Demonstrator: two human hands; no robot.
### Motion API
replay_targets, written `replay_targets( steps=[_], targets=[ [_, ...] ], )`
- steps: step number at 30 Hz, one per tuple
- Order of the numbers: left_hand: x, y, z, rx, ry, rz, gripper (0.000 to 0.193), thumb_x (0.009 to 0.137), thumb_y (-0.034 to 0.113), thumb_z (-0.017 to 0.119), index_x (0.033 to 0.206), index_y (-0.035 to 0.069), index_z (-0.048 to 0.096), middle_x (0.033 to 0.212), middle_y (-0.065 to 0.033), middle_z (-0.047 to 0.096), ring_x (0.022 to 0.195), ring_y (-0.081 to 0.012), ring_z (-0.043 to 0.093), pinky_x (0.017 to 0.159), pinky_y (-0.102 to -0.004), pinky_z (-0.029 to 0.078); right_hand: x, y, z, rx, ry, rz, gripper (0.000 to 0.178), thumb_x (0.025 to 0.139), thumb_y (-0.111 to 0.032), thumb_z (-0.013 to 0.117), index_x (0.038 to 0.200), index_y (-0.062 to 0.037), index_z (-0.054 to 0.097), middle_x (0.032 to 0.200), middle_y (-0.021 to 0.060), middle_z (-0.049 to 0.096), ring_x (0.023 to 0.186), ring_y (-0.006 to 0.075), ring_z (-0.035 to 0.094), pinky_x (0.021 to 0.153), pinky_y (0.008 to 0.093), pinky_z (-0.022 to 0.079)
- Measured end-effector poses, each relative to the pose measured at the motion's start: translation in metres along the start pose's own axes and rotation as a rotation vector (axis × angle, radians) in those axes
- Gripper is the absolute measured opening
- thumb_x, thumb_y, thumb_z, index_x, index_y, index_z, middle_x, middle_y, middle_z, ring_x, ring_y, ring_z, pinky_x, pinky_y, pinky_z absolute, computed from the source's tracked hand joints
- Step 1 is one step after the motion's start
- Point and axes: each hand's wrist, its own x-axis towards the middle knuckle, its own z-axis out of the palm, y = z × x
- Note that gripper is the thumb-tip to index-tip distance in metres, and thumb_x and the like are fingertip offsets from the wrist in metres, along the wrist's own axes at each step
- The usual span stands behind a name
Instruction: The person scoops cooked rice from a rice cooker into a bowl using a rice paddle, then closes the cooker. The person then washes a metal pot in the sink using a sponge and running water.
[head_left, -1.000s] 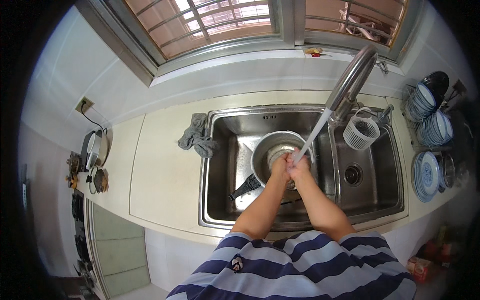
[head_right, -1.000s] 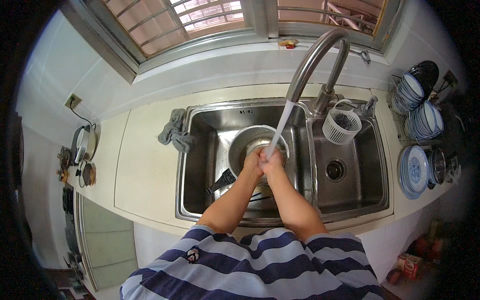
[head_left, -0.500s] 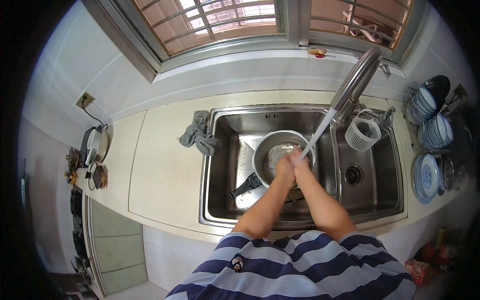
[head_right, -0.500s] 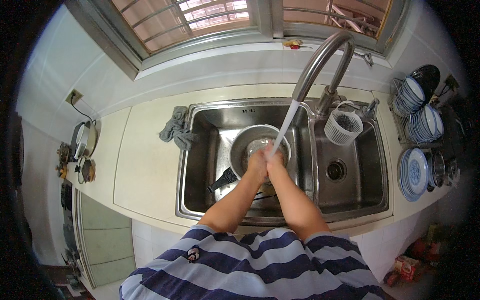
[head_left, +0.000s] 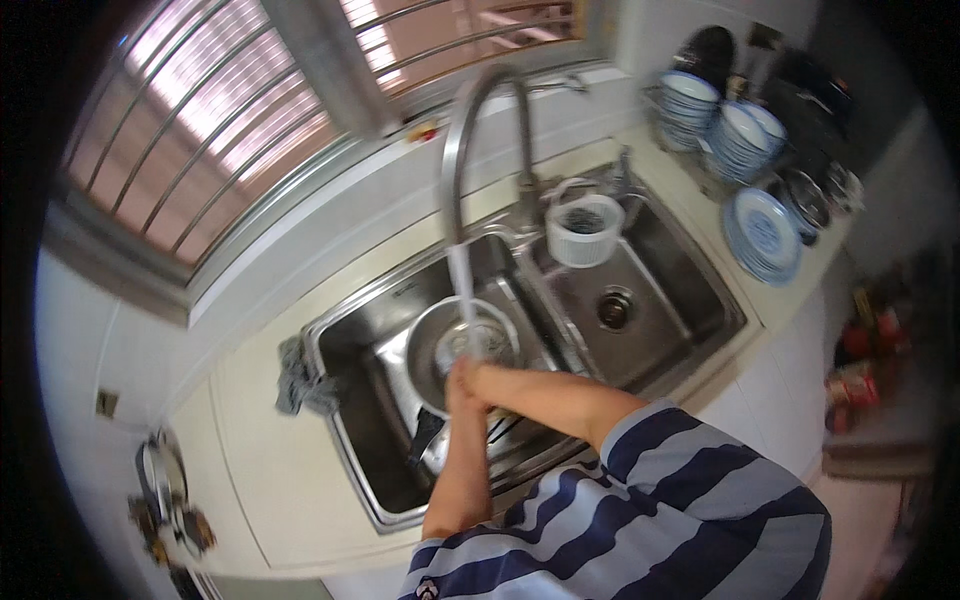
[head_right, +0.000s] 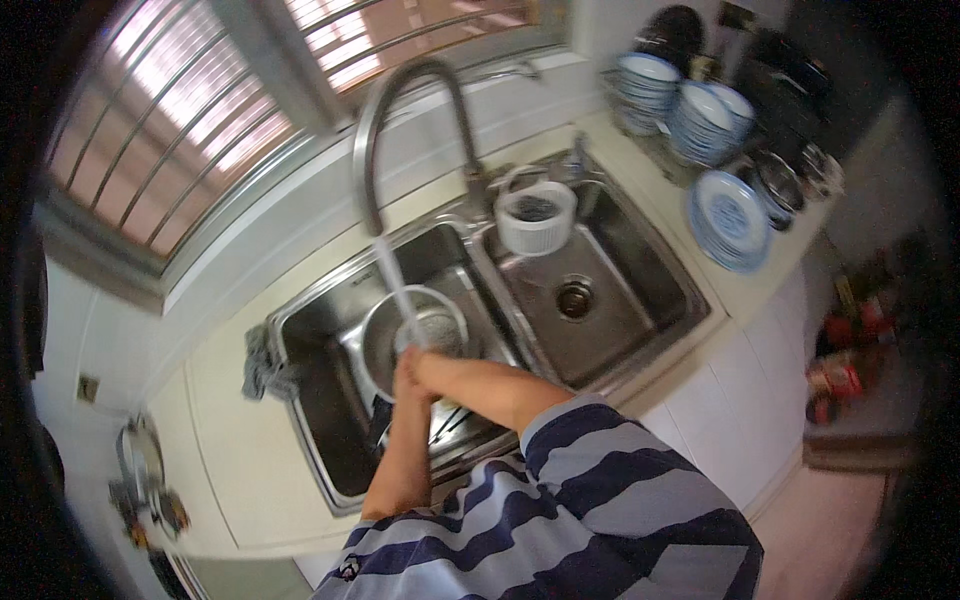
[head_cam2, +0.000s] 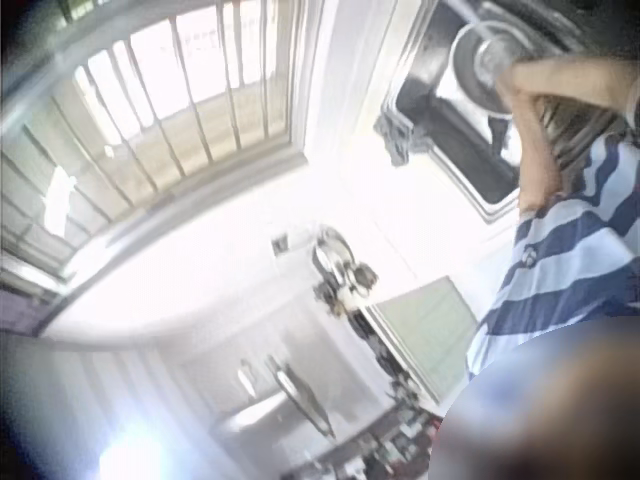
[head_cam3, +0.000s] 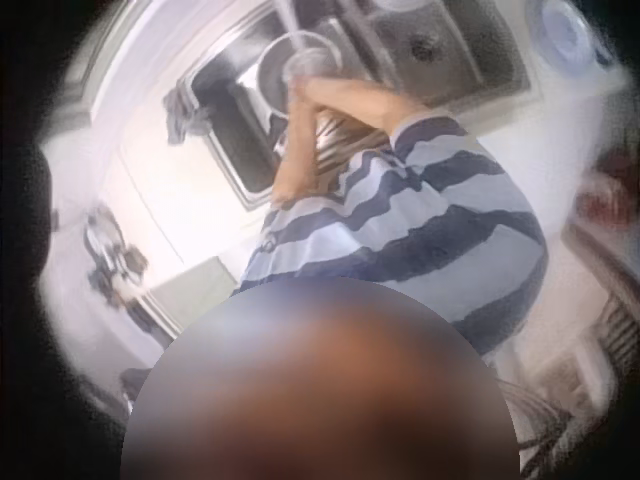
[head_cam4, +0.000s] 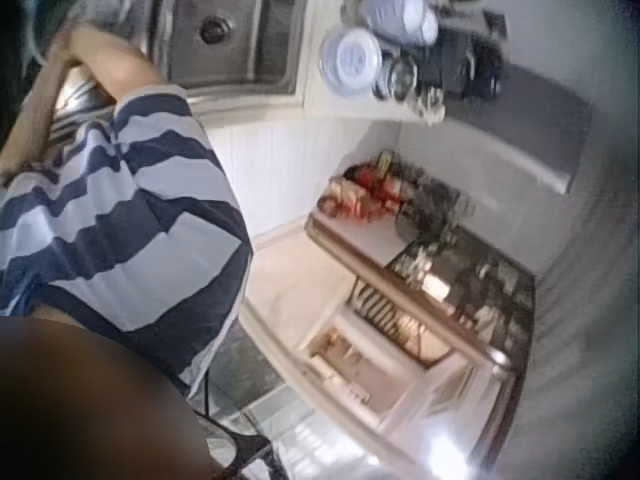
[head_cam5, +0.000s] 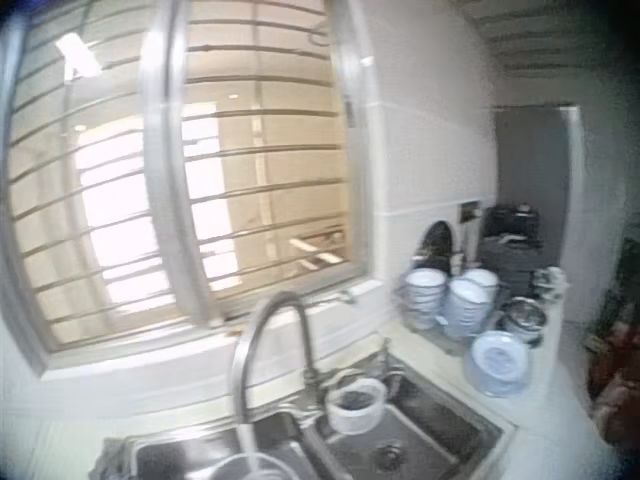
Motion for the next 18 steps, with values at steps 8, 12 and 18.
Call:
replay_targets(
  steps=[8,12,18],
  targets=[
    [0.033,0.053,-0.012,0.083,-0.034,0.141,0.024,0.084,0.012,0.04,0.089,-0.003,0.058,0.089,-0.0147,0.063,0.082,-0.0293,0.061,0.081,-0.0391,0.048,-0.065,-0.019,-0.033,0.93,0.633,-0.136,0.022,0.082,-0.021,0.054,0.08,0.0004,0.062,0.095,0.0159,0.061,0.09,0.0253,0.059,0.077,0.0352,0.046],
    [0.04,0.028,0.017,0.081,0.016,0.116,0.033,0.085,0.016,0.034,0.1,-0.005,0.053,0.095,-0.0183,0.061,0.09,-0.0305,0.058,0.084,-0.0434,0.046,-0.054,-0.001,-0.05,2.212,0.768,0.485,0.021,0.086,-0.024,0.054,0.07,-0.0114,0.057,0.066,0.0015,0.056,0.056,0.015,0.053,0.048,0.0293,0.046],
    [0.006,-0.006,0.039,-0.068,0.043,0.125,0.029,0.087,0.02,0.037,0.101,0.003,0.055,0.084,-0.0127,0.061,0.078,-0.0268,0.06,0.073,-0.0399,0.05,-0.02,0.007,-0.053,2.484,0.525,0.509,0.027,0.086,-0.036,0.056,0.073,-0.013,0.052,0.06,0.0019,0.048,0.05,0.0157,0.047,0.037,0.0288,0.037]
  ],
)
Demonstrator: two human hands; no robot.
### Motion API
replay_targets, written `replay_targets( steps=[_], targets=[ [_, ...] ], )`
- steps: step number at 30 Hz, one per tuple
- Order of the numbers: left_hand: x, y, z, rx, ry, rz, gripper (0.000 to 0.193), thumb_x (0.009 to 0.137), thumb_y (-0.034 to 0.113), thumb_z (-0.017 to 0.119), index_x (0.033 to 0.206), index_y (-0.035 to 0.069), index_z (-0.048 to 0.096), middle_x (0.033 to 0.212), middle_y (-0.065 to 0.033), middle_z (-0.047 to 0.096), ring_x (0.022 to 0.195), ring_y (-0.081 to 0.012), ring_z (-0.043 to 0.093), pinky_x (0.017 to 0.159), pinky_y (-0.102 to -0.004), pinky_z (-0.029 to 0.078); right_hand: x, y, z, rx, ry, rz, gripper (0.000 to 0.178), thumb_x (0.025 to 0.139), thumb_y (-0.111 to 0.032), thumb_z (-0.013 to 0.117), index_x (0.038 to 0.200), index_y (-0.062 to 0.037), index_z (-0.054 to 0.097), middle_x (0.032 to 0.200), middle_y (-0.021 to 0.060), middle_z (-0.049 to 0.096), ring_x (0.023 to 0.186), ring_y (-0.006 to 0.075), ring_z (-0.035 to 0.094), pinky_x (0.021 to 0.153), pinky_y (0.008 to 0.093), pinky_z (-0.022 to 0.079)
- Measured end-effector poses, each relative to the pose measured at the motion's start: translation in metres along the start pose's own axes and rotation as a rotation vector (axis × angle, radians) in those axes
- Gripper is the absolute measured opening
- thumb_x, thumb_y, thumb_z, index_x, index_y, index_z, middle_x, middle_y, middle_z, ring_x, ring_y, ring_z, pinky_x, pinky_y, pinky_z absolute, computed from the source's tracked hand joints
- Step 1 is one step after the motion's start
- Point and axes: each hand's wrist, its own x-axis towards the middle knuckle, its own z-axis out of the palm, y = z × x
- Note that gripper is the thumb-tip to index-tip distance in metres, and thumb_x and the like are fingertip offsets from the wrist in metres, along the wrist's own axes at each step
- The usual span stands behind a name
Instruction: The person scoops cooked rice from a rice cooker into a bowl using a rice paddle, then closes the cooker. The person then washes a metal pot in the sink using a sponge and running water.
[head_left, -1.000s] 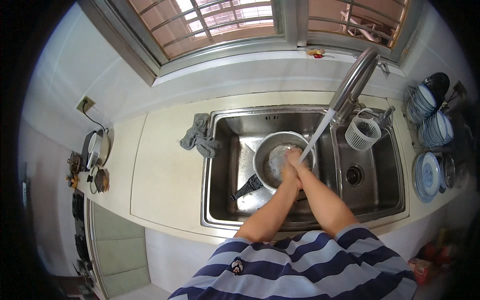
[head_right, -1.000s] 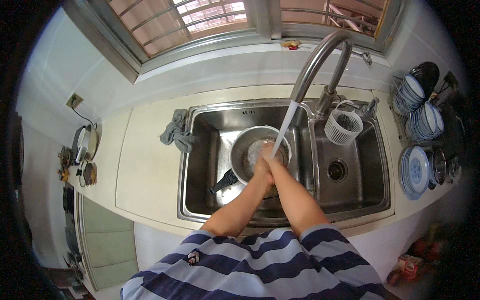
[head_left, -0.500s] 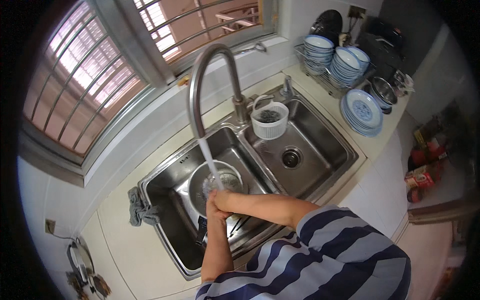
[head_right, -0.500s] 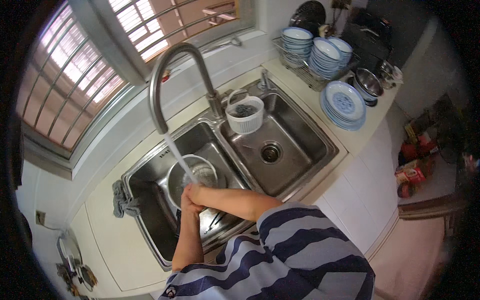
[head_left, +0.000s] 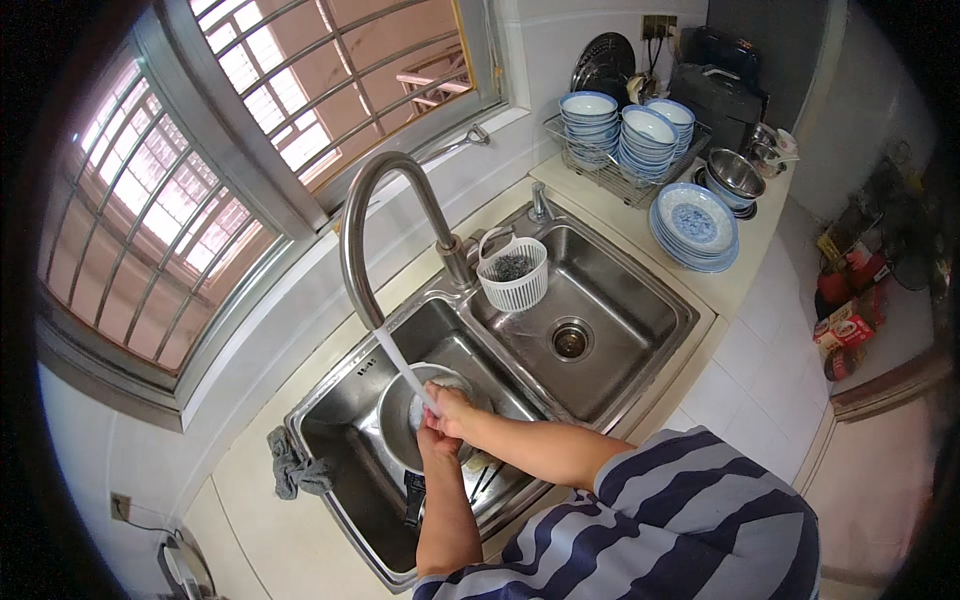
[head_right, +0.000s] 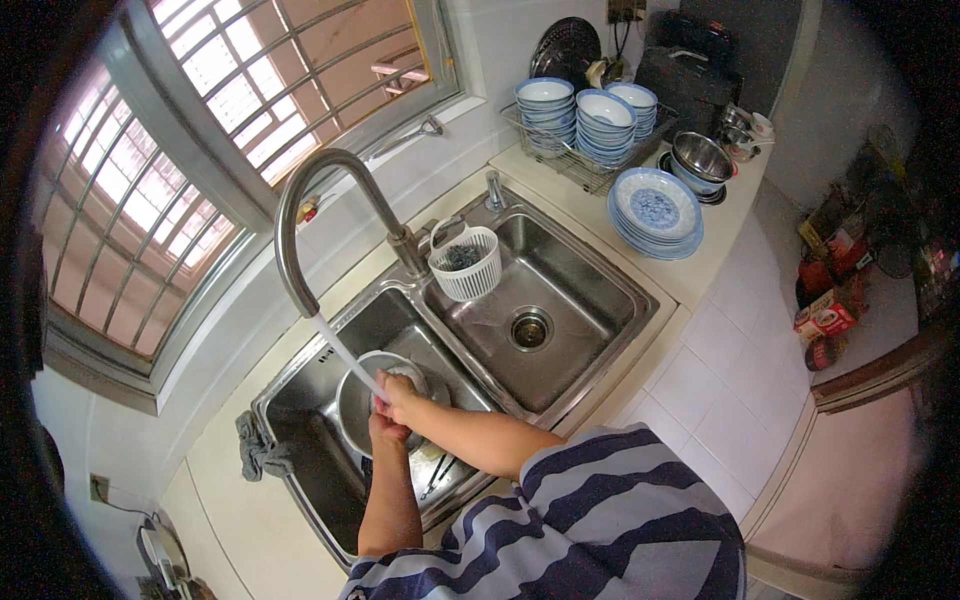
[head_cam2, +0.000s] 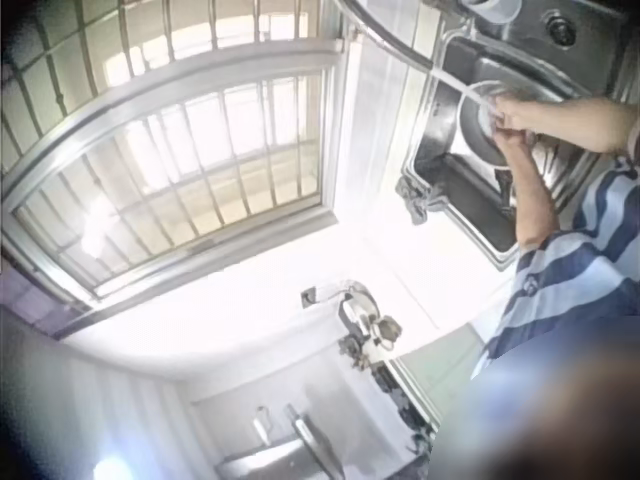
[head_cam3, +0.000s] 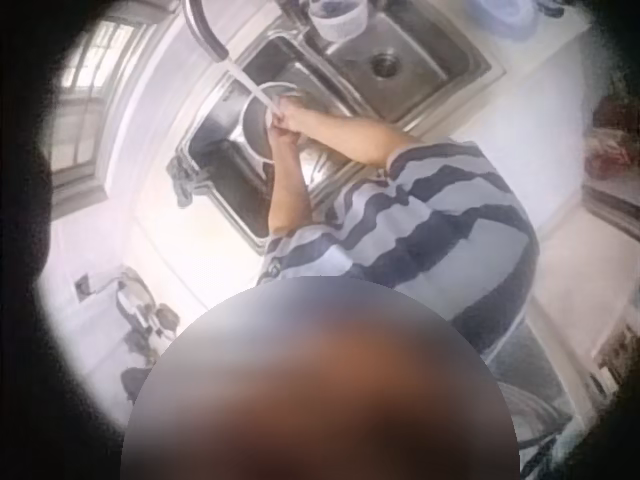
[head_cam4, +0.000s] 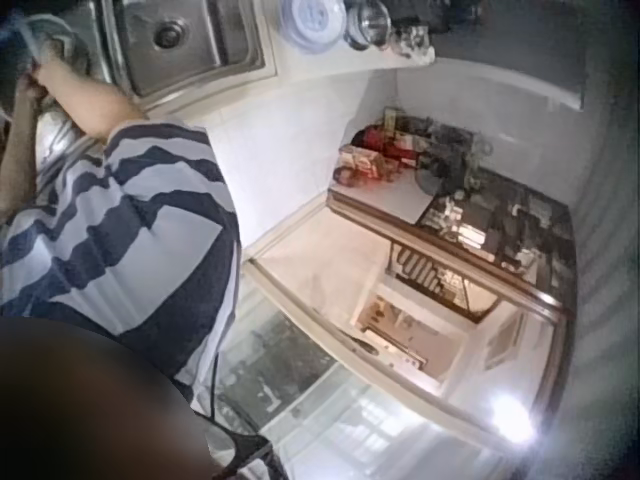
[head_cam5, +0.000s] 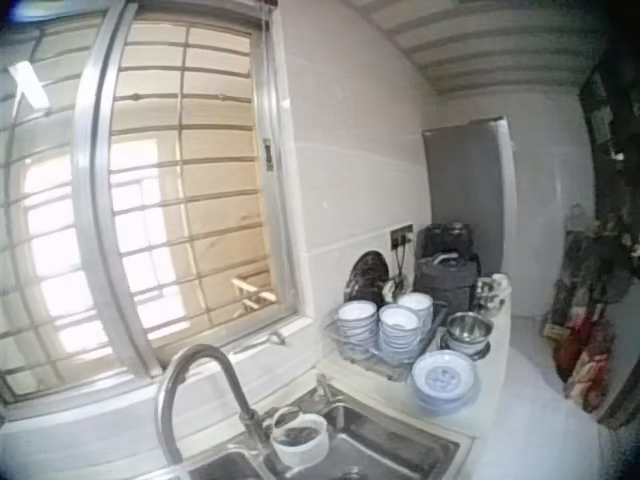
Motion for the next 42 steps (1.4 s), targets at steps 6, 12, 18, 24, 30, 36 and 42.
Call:
replay_targets(
  steps=[6,12,18,24,30,36,42],
  targets=[
    [0.051,0.014,-0.012,-0.083,-0.895,-0.129,0.025,0.088,0.022,0.038,0.093,0.006,0.057,0.085,-0.0103,0.06,0.08,-0.0256,0.059,0.074,-0.0391,0.05,-0.003,0.008,0.026,0.203,0.038,-0.079,0.027,0.084,-0.033,0.06,0.07,-0.0108,0.053,0.054,0.0031,0.044,0.04,0.0134,0.038,0.033,0.0237,0.029],
    [0.091,0.019,-0.011,0.114,-0.947,-0.103,0.024,0.088,0.024,0.04,0.095,0.008,0.057,0.081,-0.0089,0.06,0.074,-0.0237,0.059,0.065,-0.0359,0.05,-0.04,-0.019,0.023,-0.496,-0.252,0.096,0.012,0.081,-0.014,0.062,0.075,-0.0058,0.056,0.058,0.0064,0.052,0.037,0.014,0.043,0.032,0.0227,0.032],
    [0.088,0.006,-0.004,0.418,-0.06,-0.026,0.02,0.084,0.026,0.051,0.09,0.008,0.057,0.069,-0.0083,0.058,0.054,-0.0201,0.054,0.041,-0.0292,0.041,-0.115,-0.11,0.058,-1.92,-0.17,-0.721,0.02,0.072,-0.018,0.062,0.087,-0.0051,0.063,0.082,0.015,0.064,0.078,0.0291,0.063,0.072,0.0418,0.049],
    [0.084,0.018,0.017,1.293,0.197,0.09,0.02,0.076,0.019,0.059,0.085,0.002,0.055,0.069,-0.0095,0.054,0.053,-0.0227,0.052,0.041,-0.0344,0.04,-0.186,-0.164,0.146,-1.733,-0.195,-1.698,0.016,0.071,-0.003,0.046,0.079,-0.0003,0.06,0.08,0.0194,0.059,0.08,0.0378,0.057,0.076,0.0449,0.045],
    [0.061,0.045,0.051,2.165,0.132,0.294,0.015,0.076,0.014,0.058,0.083,0.0,0.058,0.064,-0.0129,0.055,0.044,-0.025,0.053,0.038,-0.0365,0.046,-0.164,-0.15,0.169,-1.651,-0.315,-1.549,0.016,0.079,-0.009,0.049,0.085,0.0,0.06,0.079,0.0164,0.061,0.075,0.0311,0.06,0.073,0.039,0.048],
    [0.066,0.06,0.018,0.866,-0.018,0.22,0.02,0.083,0.019,0.053,0.086,0.001,0.061,0.075,-0.0127,0.063,0.059,-0.0245,0.061,0.053,-0.0383,0.052,-0.062,-0.069,0.079,-0.279,-0.371,-0.121,0.021,0.089,-0.02,0.046,0.081,-0.0026,0.056,0.072,0.008,0.058,0.065,0.0209,0.059,0.061,0.0324,0.052],
    [0.037,0.043,-0.02,-0.075,-0.24,0.17,0.037,0.092,0.037,0.039,0.088,0.009,0.061,0.089,-0.0091,0.064,0.082,-0.0249,0.06,0.081,-0.0396,0.046,0.023,0.001,0.041,0.08,-0.153,0.319,0.036,0.088,-0.034,0.053,0.061,-0.0137,0.041,0.054,0.0022,0.044,0.045,0.0161,0.044,0.039,0.0268,0.037]
  ],
)
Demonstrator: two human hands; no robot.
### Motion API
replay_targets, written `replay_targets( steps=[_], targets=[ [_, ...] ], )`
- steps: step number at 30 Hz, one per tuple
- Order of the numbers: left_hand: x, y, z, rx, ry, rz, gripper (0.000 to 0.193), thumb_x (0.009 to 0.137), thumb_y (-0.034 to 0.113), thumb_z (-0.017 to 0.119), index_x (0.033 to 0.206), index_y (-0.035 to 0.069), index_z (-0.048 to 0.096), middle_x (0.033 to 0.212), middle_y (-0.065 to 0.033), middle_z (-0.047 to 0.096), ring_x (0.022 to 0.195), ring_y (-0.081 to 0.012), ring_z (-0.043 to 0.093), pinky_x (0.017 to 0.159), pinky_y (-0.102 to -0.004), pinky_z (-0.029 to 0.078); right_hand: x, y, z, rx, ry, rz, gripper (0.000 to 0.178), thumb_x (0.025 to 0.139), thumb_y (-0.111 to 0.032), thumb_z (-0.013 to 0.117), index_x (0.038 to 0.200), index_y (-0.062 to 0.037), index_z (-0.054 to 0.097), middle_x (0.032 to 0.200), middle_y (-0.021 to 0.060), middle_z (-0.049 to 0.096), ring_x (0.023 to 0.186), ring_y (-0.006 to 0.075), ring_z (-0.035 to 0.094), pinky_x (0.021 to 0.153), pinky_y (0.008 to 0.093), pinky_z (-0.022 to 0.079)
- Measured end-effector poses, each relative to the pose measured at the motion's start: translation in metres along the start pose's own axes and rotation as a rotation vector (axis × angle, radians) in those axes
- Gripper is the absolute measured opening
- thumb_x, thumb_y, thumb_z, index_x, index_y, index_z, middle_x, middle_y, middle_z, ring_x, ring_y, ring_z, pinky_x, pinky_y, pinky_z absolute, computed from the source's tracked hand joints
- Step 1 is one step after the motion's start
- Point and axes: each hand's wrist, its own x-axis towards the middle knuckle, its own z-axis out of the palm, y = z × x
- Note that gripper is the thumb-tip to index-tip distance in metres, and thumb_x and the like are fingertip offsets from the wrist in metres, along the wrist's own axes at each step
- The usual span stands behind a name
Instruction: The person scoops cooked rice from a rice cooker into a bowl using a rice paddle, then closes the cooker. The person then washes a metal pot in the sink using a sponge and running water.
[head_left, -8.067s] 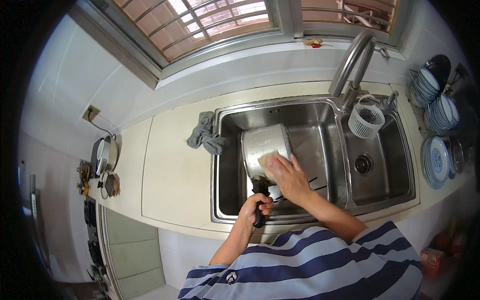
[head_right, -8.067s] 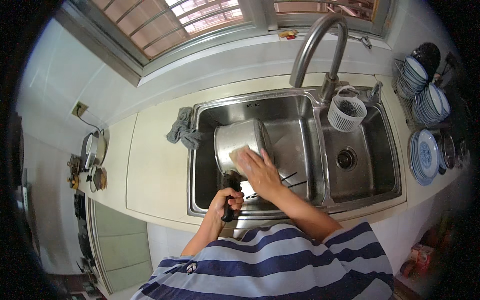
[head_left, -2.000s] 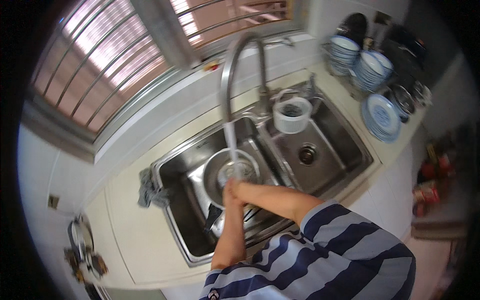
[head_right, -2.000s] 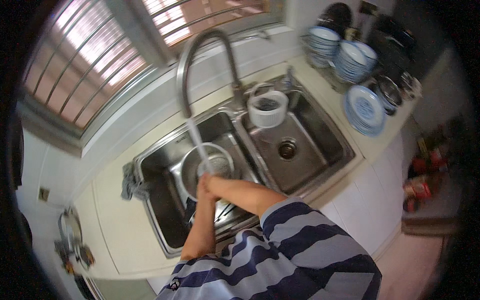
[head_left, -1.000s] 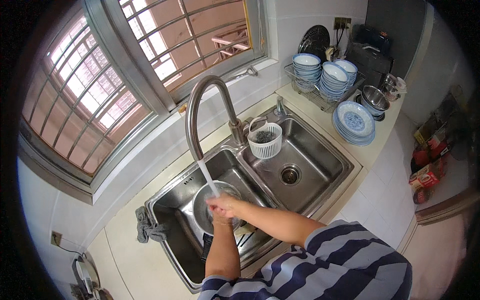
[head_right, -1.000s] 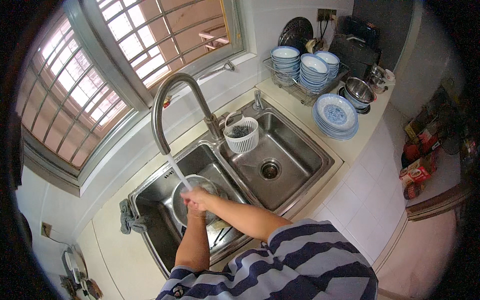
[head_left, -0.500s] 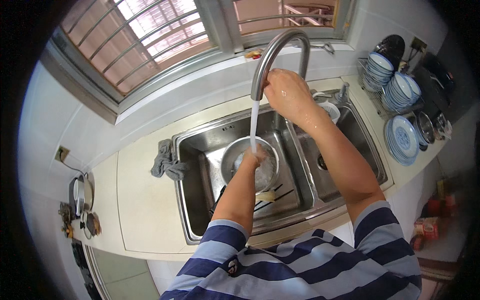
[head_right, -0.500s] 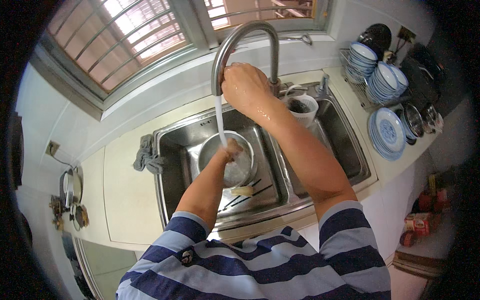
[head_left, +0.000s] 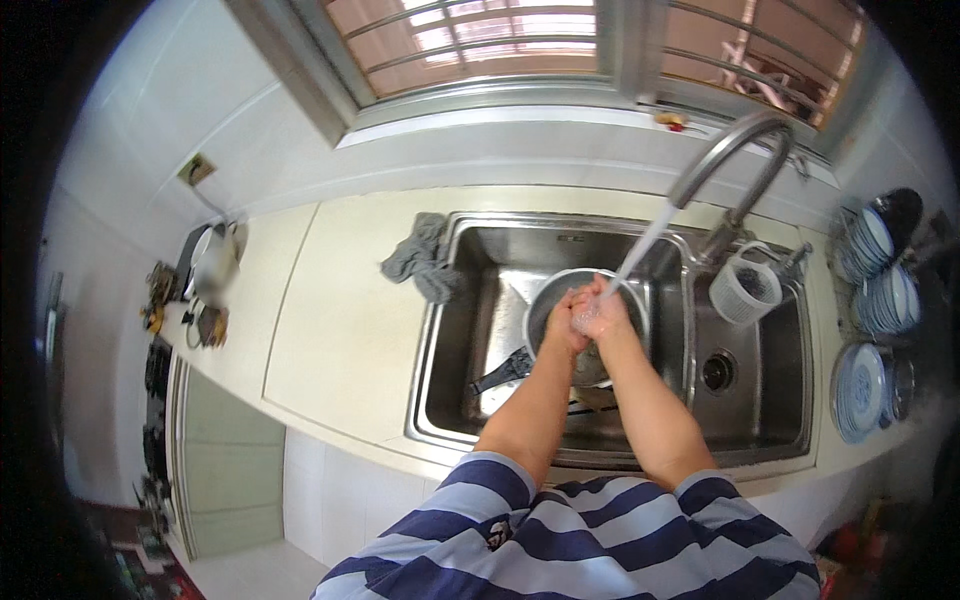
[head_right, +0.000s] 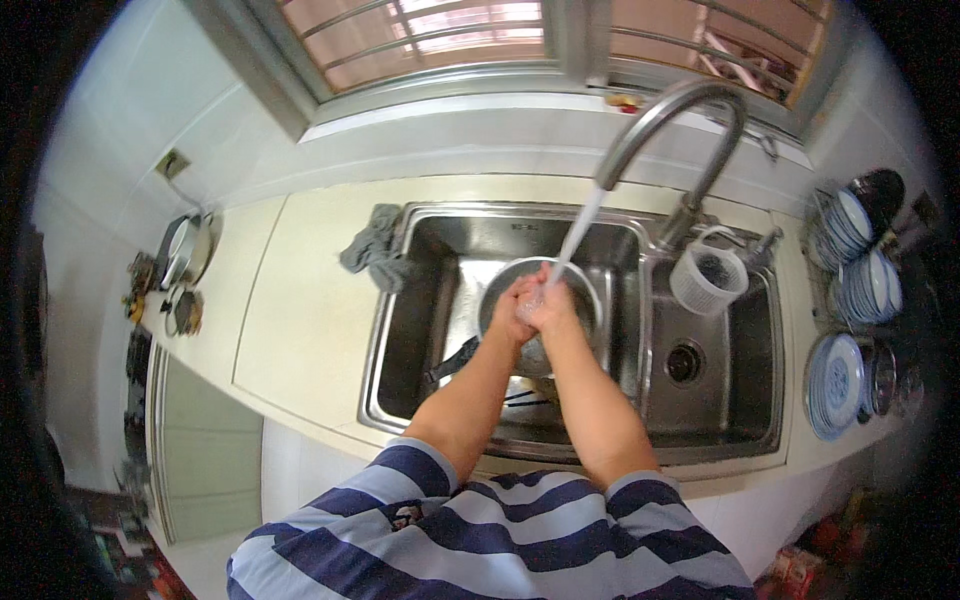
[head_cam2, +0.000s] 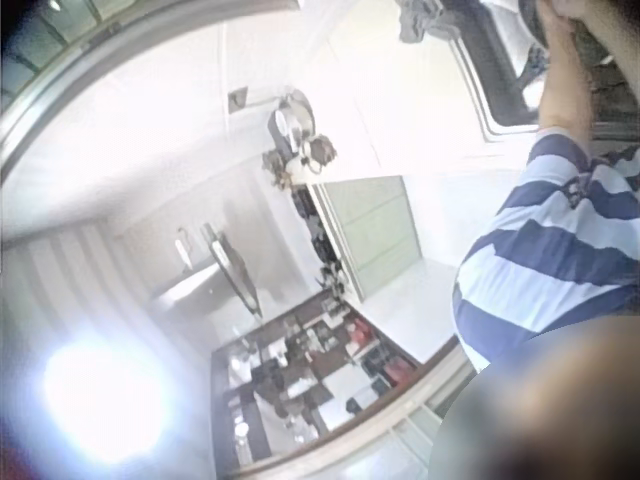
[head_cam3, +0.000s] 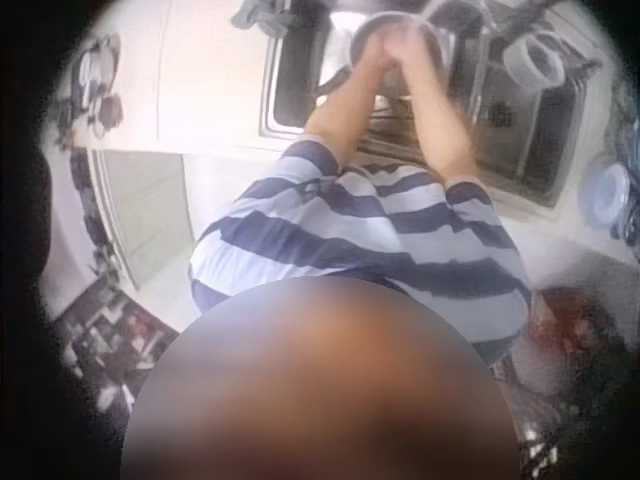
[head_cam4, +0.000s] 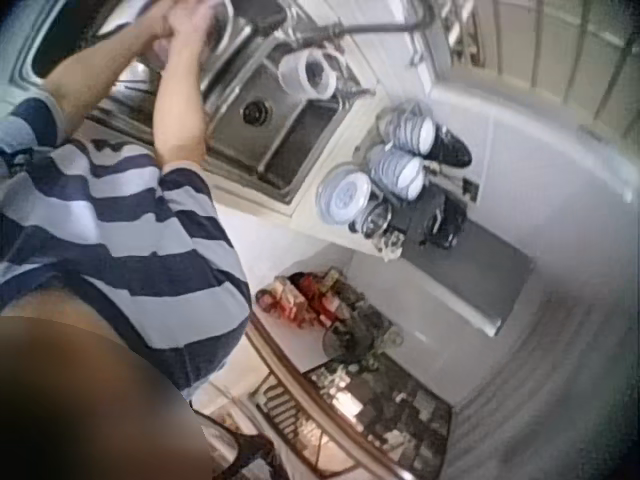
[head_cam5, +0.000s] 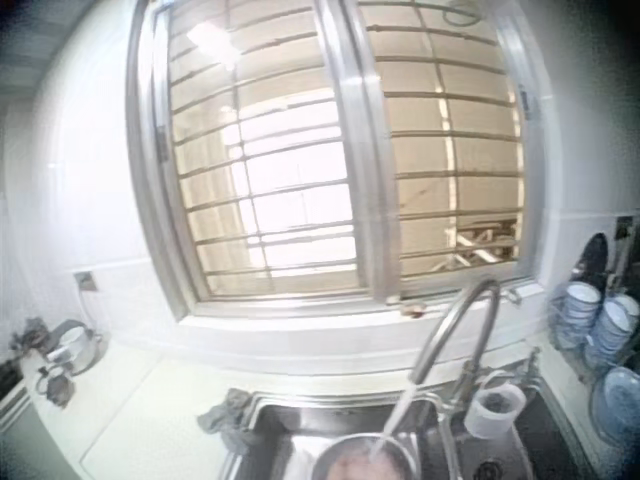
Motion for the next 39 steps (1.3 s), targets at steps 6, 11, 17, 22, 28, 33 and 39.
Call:
replay_targets(
  steps=[6,11,17,22,28,33,39],
  targets=[
    [-0.014,0.007,0.016,-0.068,0.11,-0.086,0.034,0.091,0.037,0.043,0.1,0.008,0.057,0.096,-0.0105,0.062,0.083,-0.0259,0.06,0.076,-0.0399,0.05,0.033,-0.004,0.021,-1.049,0.061,-0.176,0.035,0.085,-0.033,0.057,0.06,-0.0116,0.046,0.048,0.0022,0.041,0.036,0.0153,0.034,0.035,0.0295,0.028],
    [-0.067,0.074,-0.028,1.401,0.363,0.415,0.039,0.084,0.037,0.059,0.1,0.002,0.055,0.091,-0.0116,0.062,0.08,-0.0261,0.061,0.07,-0.0328,0.05,0.043,-0.033,0.005,-2.416,-0.351,-0.252,0.024,0.086,-0.02,0.055,0.07,-0.0017,0.057,0.061,0.0087,0.057,0.047,0.0184,0.054,0.041,0.0314,0.044],
    [-0.133,0.088,-0.084,2.146,0.238,-0.069,0.09,0.052,0.052,0.079,0.117,0.0,0.046,0.104,-0.0226,0.06,0.098,-0.0354,0.058,0.082,-0.0386,0.047,0.012,-0.038,-0.023,-1.36,-0.027,0.064,0.01,0.08,-0.008,0.056,0.077,0.0004,0.061,0.072,0.0118,0.063,0.055,0.0199,0.059,0.048,0.0292,0.049],
    [-0.139,0.081,-0.036,2.522,0.168,0.167,0.042,0.068,0.022,0.064,0.103,0.003,0.049,0.079,-0.0207,0.062,0.078,-0.0373,0.061,0.068,-0.0458,0.049,-0.029,-0.007,-0.002,-1.452,-0.131,-0.014,0.022,0.082,-0.005,0.053,0.103,0.0021,0.055,0.089,0.0129,0.062,0.076,0.0213,0.062,0.066,0.0322,0.052],
    [-0.119,0.076,0.092,2.877,-0.182,0.542,0.049,0.072,0.013,0.058,0.12,0.007,0.048,0.083,-0.0132,0.062,0.07,-0.0311,0.063,0.06,-0.042,0.05,-0.075,0.01,0.025,-2.136,-0.237,-0.653,0.051,0.07,-0.008,0.066,0.117,-0.0051,0.046,0.098,0.013,0.061,0.097,0.0256,0.058,0.083,0.034,0.045],
    [-0.079,0.043,0.194,3.205,-0.42,0.33,0.019,0.075,0.018,0.059,0.09,0.009,0.067,0.096,-0.0117,0.064,0.08,-0.0266,0.065,0.058,-0.0409,0.051,-0.074,-0.01,0.031,-1.916,-0.08,-0.963,0.049,0.069,-0.016,0.072,0.111,-0.0055,0.05,0.111,0.0141,0.056,0.103,0.0278,0.054,0.086,0.0382,0.043],
    [-0.087,-0.019,0.22,3.545,-0.691,0.443,0.021,0.08,0.019,0.052,0.089,0.008,0.068,0.084,-0.0099,0.064,0.079,-0.0296,0.061,0.062,-0.051,0.043,-0.076,-0.029,0.029,-1.794,0.024,-1.063,0.049,0.081,-0.031,0.061,0.123,-0.011,0.047,0.119,0.0065,0.054,0.11,0.0211,0.05,0.091,0.0322,0.04]
  ],
)
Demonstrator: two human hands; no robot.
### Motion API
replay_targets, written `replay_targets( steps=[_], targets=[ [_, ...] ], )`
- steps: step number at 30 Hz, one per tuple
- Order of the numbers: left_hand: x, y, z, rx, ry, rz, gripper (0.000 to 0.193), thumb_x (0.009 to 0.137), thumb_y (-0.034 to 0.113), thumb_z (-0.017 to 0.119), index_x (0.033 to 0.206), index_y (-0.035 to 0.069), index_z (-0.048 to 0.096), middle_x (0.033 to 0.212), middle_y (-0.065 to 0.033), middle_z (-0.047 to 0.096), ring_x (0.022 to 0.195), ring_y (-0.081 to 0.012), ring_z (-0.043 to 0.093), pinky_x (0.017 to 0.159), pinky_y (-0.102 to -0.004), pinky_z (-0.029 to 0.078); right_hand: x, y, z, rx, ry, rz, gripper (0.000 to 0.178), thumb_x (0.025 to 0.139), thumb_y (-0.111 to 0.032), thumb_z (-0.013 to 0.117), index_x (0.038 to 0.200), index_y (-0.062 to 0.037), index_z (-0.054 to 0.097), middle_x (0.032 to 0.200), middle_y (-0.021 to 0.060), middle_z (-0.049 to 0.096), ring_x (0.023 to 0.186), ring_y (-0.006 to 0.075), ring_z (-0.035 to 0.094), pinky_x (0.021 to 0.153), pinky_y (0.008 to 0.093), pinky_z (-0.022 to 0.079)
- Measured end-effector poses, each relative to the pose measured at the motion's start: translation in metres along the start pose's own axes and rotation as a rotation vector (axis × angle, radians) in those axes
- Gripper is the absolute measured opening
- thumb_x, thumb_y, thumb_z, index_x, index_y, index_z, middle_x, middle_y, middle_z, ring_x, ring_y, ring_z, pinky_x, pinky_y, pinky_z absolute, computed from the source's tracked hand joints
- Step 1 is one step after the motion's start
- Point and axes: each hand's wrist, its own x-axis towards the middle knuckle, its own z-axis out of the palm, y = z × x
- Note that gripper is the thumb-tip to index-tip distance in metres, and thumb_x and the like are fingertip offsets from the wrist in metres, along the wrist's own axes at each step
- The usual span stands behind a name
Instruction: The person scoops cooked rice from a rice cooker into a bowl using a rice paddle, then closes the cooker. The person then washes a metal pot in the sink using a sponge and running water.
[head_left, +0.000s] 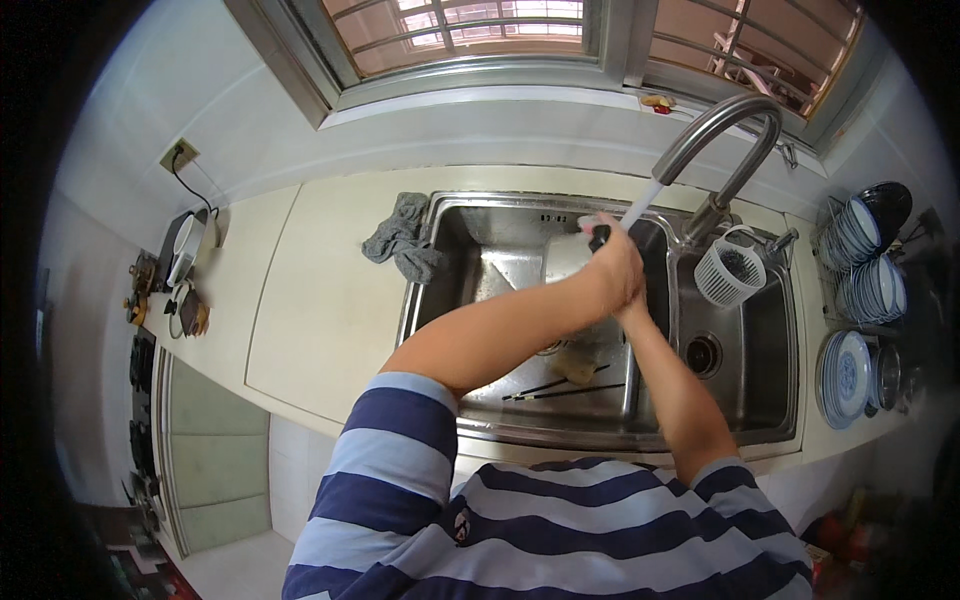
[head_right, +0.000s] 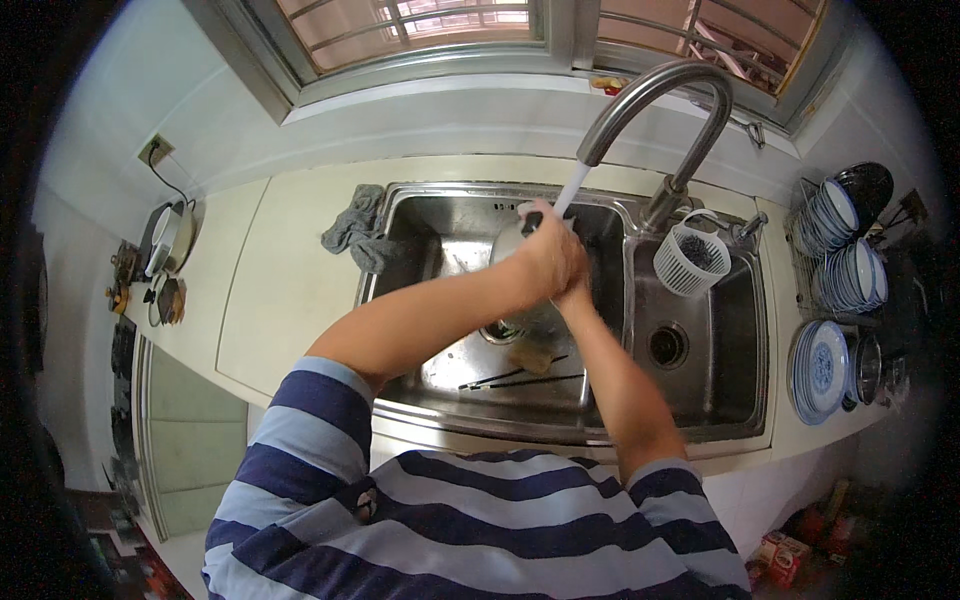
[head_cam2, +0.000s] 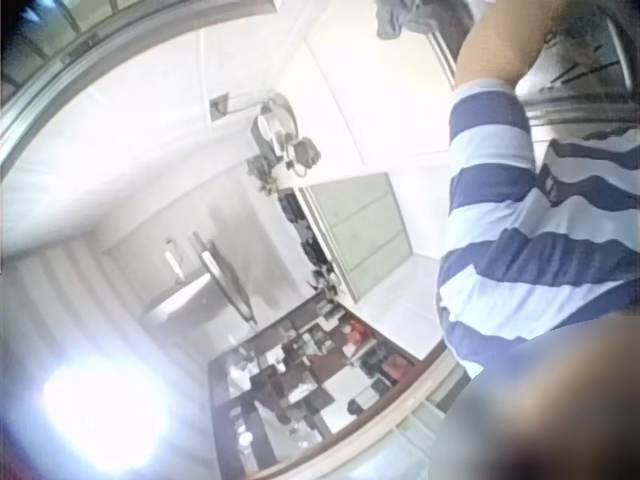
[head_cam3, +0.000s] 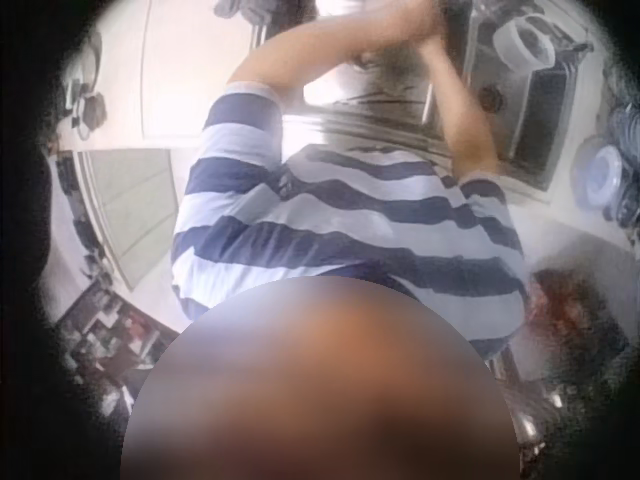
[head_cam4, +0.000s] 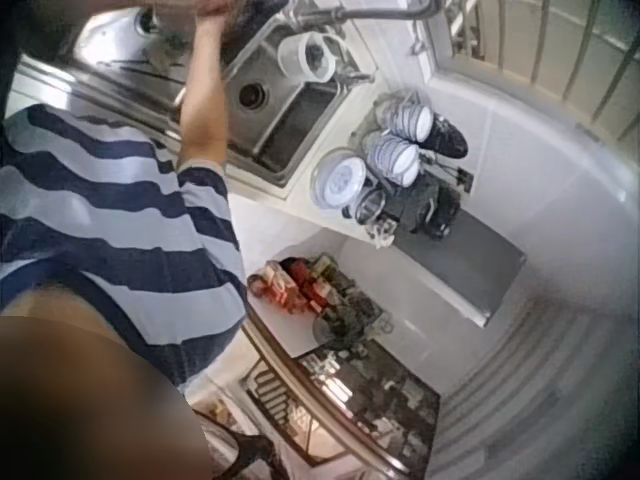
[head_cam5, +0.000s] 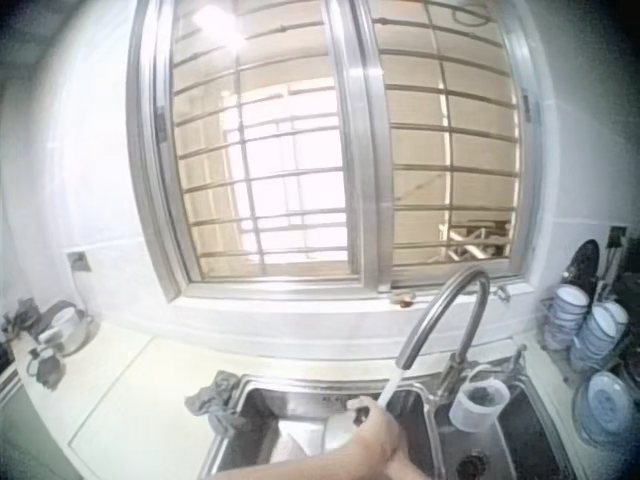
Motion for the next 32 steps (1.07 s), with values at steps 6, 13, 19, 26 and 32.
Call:
replay_targets(
  steps=[6,13,19,26,32],
  targets=[
    [-0.059,0.032,0.03,-0.262,0.963,0.306,0.021,0.07,0.019,0.054,0.084,0.006,0.062,0.089,-0.0135,0.061,0.094,-0.0321,0.057,0.086,-0.0421,0.041,-0.044,0.005,0.008,0.337,0.381,-0.197,0.028,0.075,-0.014,0.064,0.101,-0.0046,0.055,0.089,0.0063,0.058,0.084,0.0209,0.056,0.076,0.0313,0.045],
    [-0.044,-0.003,0.088,-1.481,0.718,-0.441,0.013,0.077,0.005,0.056,0.09,0.002,0.059,0.081,-0.0115,0.058,0.077,-0.0223,0.057,0.069,-0.0327,0.045,-0.056,0.042,-0.03,0.887,0.31,0.13,0.029,0.08,-0.024,0.056,0.1,-0.0027,0.059,0.091,0.0043,0.058,0.086,0.015,0.054,0.081,0.0288,0.042],
    [0.016,-0.057,0.098,-2.175,0.719,-0.414,0.016,0.086,0.009,0.048,0.091,0.0,0.06,0.086,-0.0053,0.063,0.077,-0.0131,0.056,0.073,-0.0257,0.044,-0.046,0.046,-0.047,1.267,0.533,0.424,0.033,0.083,-0.033,0.052,0.098,-0.0048,0.06,0.093,0.0075,0.061,0.088,0.0199,0.057,0.082,0.0346,0.044],
    [0.025,-0.059,0.161,-2.11,0.642,-0.713,0.024,0.084,0.021,0.051,0.091,0.001,0.063,0.086,-0.0055,0.064,0.08,-0.0152,0.057,0.073,-0.0282,0.043,-0.05,0.037,-0.066,1.39,0.871,0.574,0.038,0.08,-0.036,0.056,0.106,-0.0083,0.055,0.1,0.0047,0.058,0.095,0.0212,0.054,0.086,0.0406,0.042],
    [0.017,0.0,0.239,-2.882,0.502,-0.878,0.047,0.088,0.044,0.048,0.11,0.004,0.058,0.109,-0.0107,0.061,0.099,-0.0224,0.056,0.085,-0.0396,0.042,-0.065,0.016,-0.085,1.423,0.702,0.498,0.039,0.078,-0.039,0.058,0.107,-0.014,0.054,0.108,0.0033,0.054,0.103,0.0215,0.05,0.089,0.0446,0.041]
  ],
)
